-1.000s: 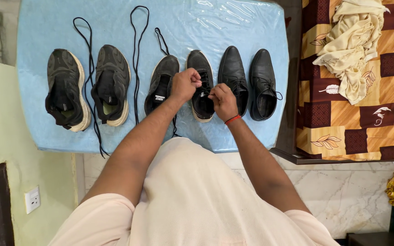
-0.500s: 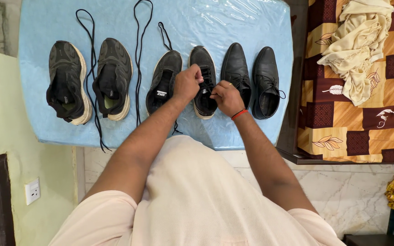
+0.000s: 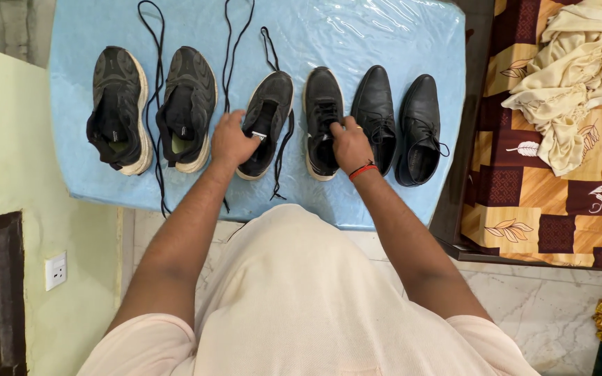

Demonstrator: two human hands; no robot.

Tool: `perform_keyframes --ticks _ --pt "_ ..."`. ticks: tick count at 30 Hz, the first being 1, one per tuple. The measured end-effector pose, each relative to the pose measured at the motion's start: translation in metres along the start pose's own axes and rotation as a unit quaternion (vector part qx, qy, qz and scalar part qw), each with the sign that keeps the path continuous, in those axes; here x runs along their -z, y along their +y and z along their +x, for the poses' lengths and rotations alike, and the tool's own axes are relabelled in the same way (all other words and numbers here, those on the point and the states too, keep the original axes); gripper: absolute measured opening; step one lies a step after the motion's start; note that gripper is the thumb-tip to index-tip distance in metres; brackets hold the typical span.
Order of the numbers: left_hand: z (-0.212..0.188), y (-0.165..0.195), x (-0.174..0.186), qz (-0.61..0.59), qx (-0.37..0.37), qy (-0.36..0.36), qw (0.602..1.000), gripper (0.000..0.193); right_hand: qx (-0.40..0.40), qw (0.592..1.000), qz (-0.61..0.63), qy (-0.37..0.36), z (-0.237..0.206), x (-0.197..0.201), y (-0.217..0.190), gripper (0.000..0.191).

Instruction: The person sits at a table with several pairs of shoes laid out and removes the laces from the shoes, pulling the laces out through the eyelets. They then thread the laces back through the eyelets to re-lace the shoes, working on one shoe at a time.

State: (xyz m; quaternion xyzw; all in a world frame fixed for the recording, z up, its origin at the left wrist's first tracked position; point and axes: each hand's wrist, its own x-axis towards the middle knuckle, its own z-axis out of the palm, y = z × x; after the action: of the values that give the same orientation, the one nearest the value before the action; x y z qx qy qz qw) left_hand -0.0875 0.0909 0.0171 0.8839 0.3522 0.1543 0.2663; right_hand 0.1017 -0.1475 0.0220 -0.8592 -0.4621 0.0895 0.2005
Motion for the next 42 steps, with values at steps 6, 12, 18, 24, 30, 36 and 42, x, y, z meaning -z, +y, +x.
perform_keyframes --ticks 6,12,18,24,30,36,42 --pt "-0.019 -0.006 -0.011 0.014 0.085 -0.06 0.994 0.035 -0.004 0.998 -0.059 -0.021 0.004 0.011 -0.005 0.025" --pt "-0.027 -0.004 -0.012 -0.007 0.085 0.012 0.996 0.027 0.192 0.976 0.015 0.097 0.019 0.032 -0.046 0.03" --pt "-0.025 -0.009 -0.012 -0.034 0.071 0.042 0.996 0.027 0.297 0.916 -0.114 -0.245 0.007 -0.033 -0.08 0.012" --pt "-0.017 -0.011 -0.009 -0.059 0.068 0.0 0.996 0.031 0.311 0.905 -0.111 -0.269 -0.029 -0.093 -0.077 0.021" --pt "-0.007 -0.001 0.005 -0.065 0.016 0.002 0.998 0.039 0.22 0.915 -0.06 -0.332 -0.02 -0.089 -0.068 0.023" --pt "0.008 0.023 0.019 -0.219 -0.067 0.032 0.973 0.029 0.0 0.985 0.163 -0.063 0.026 -0.003 -0.079 0.007" --pt "0.024 0.056 0.028 -0.405 -0.107 -0.144 0.896 0.039 -0.026 0.962 0.271 0.024 0.06 0.058 -0.108 0.008"
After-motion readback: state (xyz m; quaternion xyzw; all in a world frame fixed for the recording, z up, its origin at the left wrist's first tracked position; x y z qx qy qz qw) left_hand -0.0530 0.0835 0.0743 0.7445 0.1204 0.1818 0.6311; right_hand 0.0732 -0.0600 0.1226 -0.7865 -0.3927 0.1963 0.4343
